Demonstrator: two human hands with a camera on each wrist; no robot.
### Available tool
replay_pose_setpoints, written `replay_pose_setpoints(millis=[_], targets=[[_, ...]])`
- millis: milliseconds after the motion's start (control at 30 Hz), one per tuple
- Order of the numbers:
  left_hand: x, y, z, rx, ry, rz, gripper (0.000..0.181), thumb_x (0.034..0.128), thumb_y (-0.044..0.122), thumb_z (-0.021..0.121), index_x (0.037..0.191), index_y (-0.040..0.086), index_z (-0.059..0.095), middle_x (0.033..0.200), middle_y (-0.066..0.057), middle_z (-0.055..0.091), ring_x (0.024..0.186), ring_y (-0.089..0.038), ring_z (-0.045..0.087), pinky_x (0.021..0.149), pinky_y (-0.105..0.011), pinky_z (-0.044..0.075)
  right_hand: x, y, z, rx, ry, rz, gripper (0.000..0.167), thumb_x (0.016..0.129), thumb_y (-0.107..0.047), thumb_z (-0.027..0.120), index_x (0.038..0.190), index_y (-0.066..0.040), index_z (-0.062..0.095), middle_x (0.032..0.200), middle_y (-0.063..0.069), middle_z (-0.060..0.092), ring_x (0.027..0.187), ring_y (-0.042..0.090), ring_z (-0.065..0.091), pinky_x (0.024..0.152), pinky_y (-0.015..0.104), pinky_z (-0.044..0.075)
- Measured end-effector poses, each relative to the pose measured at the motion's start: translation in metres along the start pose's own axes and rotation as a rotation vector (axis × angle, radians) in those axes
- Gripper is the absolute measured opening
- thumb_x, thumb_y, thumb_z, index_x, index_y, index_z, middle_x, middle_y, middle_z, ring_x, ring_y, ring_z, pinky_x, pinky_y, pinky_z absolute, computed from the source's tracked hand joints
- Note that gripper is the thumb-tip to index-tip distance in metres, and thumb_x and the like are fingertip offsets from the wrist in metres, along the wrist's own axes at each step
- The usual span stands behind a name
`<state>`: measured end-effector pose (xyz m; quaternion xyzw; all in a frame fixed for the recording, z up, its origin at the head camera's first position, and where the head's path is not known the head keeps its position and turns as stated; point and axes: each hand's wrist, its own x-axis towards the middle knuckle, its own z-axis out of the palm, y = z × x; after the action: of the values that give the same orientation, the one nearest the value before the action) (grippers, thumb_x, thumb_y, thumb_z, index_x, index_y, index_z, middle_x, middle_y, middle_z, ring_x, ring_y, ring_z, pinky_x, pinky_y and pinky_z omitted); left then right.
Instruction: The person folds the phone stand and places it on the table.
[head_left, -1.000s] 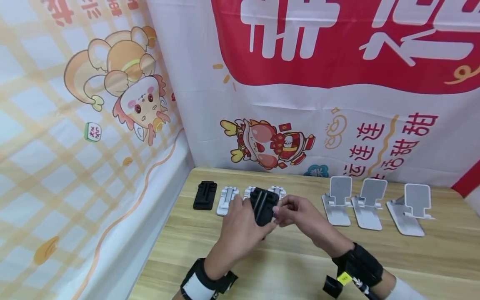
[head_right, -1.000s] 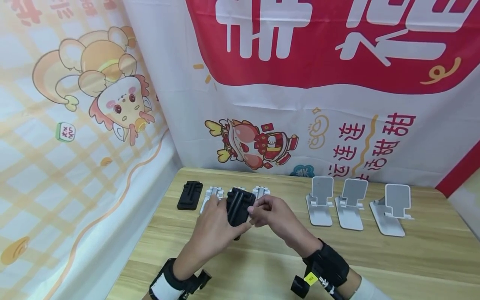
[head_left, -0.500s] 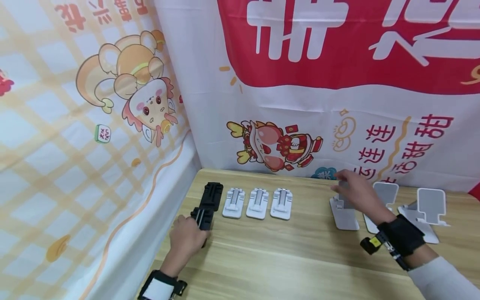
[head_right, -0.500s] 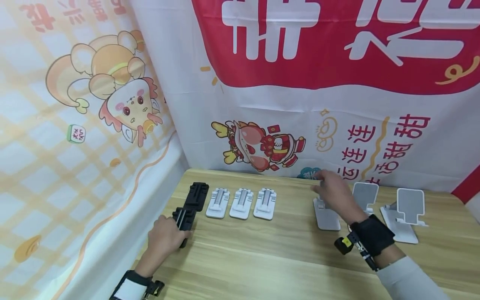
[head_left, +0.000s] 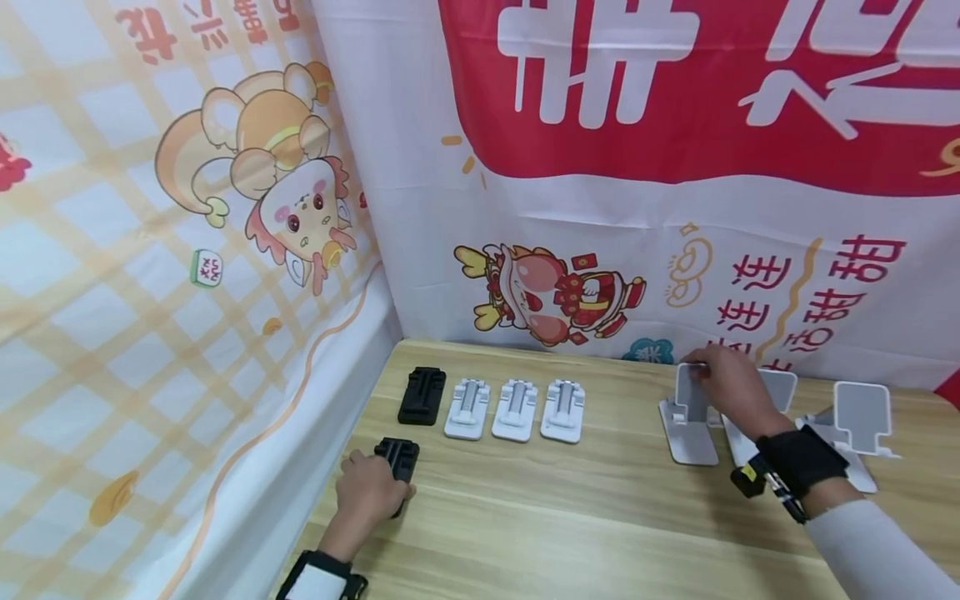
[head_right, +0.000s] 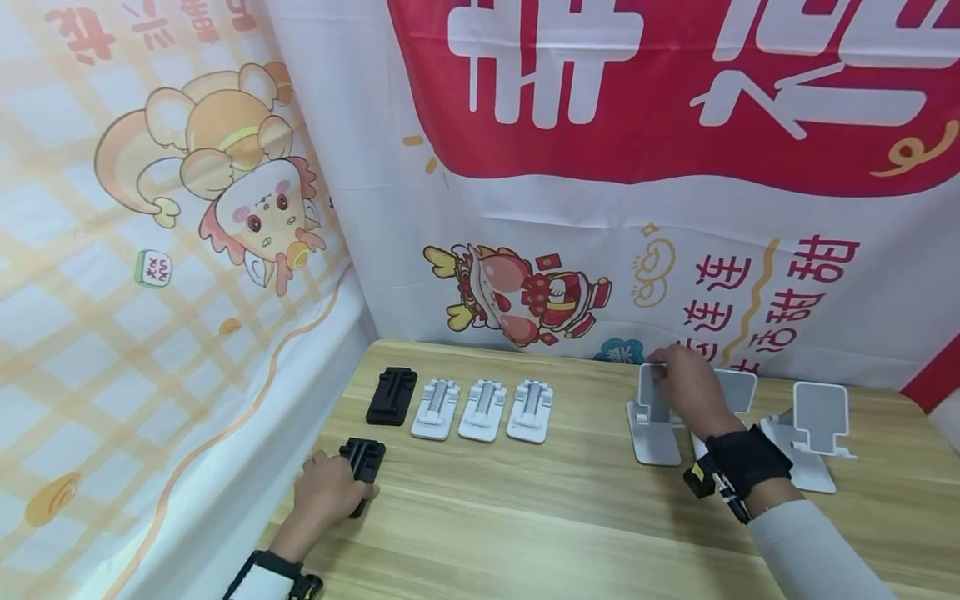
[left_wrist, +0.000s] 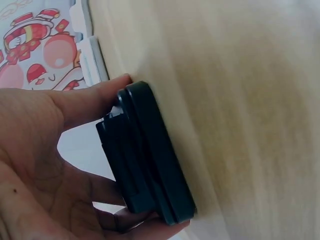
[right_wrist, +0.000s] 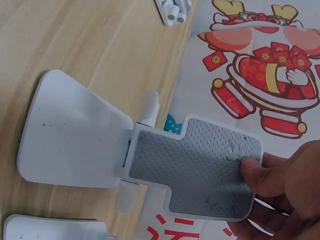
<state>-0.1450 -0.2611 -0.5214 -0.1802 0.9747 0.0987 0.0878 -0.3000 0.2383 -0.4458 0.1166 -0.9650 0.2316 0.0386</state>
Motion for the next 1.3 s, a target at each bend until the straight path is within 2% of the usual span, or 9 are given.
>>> replay_pose_setpoints(millis=[300,433,567,733,867,967,1067,1200,1300], targets=[[-0.002,0.000,0.001,0.011,-0.023,-0.006,0.074,0.0794,0.049,0.085,0.095,-0.021,0.067,0.107,-0.034,0.051,0.094,-0.040,0.054,0.066,-0.047,0.057,0.005,0.006,0.003,-0.023,0.057,-0.030,0.022,0.089,0.012,0.065,0.107,0.007,0.075,0.099,0.024,0.073,0.083,0.032,0.066,0.070,0.048,0.057],[-0.002,0.003,0.000,0.009,-0.036,-0.005,0.092,0.0797,0.053,0.084,0.114,-0.028,0.057,0.110,-0.036,0.049,0.093,-0.038,0.053,0.064,-0.045,0.055,0.000,0.012,-0.004,-0.027,0.087,-0.074,0.018,0.088,0.012,0.067,0.103,0.008,0.076,0.096,0.024,0.074,0.082,0.032,0.067,0.071,0.050,0.056],[-0.004,0.011,-0.005,-0.028,0.037,0.013,0.100,0.0908,0.054,0.072,0.135,-0.030,0.040,0.123,-0.044,0.047,0.109,-0.050,0.054,0.080,-0.053,0.057,-0.003,0.011,-0.015,-0.029,0.125,-0.141,0.017,0.087,0.013,0.067,0.100,0.006,0.077,0.093,0.021,0.074,0.081,0.031,0.068,0.070,0.051,0.057],[-0.018,0.039,-0.022,-0.234,0.213,0.115,0.078,0.1032,0.041,0.059,0.144,-0.021,0.039,0.134,-0.040,0.049,0.123,-0.050,0.052,0.089,-0.054,0.056,-0.010,-0.014,-0.030,0.003,0.161,-0.191,0.019,0.088,0.013,0.066,0.102,0.006,0.077,0.092,0.019,0.072,0.082,0.031,0.067,0.070,0.051,0.058],[-0.033,0.076,-0.030,-0.599,0.247,0.254,0.052,0.1045,0.027,0.060,0.144,-0.006,0.052,0.120,-0.017,0.065,0.108,-0.028,0.064,0.082,-0.040,0.060,-0.020,-0.055,-0.036,0.033,0.163,-0.226,0.020,0.089,0.011,0.067,0.105,0.006,0.077,0.092,0.017,0.069,0.079,0.027,0.063,0.065,0.041,0.056],[-0.045,0.109,-0.031,-0.827,0.114,0.344,0.046,0.1047,0.029,0.059,0.141,0.001,0.058,0.110,-0.008,0.071,0.099,-0.022,0.069,0.083,-0.036,0.061,-0.030,-0.090,-0.040,0.064,0.155,-0.283,0.020,0.090,0.010,0.067,0.105,0.003,0.078,0.092,0.013,0.068,0.078,0.024,0.061,0.064,0.036,0.055],[-0.053,0.140,-0.028,-0.989,-0.113,0.410,0.053,0.1036,0.036,0.060,0.140,-0.002,0.057,0.111,-0.011,0.074,0.101,-0.024,0.071,0.088,-0.038,0.062,-0.041,-0.121,-0.044,0.106,0.145,-0.331,0.022,0.091,0.010,0.067,0.107,0.000,0.079,0.093,0.010,0.069,0.080,0.022,0.062,0.067,0.037,0.059],[-0.061,0.169,-0.025,-1.173,-0.414,0.419,0.053,0.1044,0.031,0.059,0.140,-0.007,0.054,0.116,-0.017,0.073,0.104,-0.027,0.073,0.090,-0.037,0.063,-0.059,-0.151,-0.046,0.125,0.140,-0.366,0.024,0.091,0.008,0.069,0.108,-0.004,0.080,0.094,0.007,0.072,0.082,0.020,0.066,0.073,0.037,0.063],[-0.068,0.180,-0.024,-1.257,-0.555,0.397,0.040,0.1053,0.018,0.055,0.137,-0.007,0.057,0.118,-0.018,0.072,0.103,-0.026,0.074,0.087,-0.036,0.063,-0.072,-0.165,-0.046,0.128,0.126,-0.382,0.023,0.091,0.007,0.071,0.107,-0.007,0.080,0.092,0.004,0.071,0.081,0.017,0.065,0.073,0.034,0.064]])
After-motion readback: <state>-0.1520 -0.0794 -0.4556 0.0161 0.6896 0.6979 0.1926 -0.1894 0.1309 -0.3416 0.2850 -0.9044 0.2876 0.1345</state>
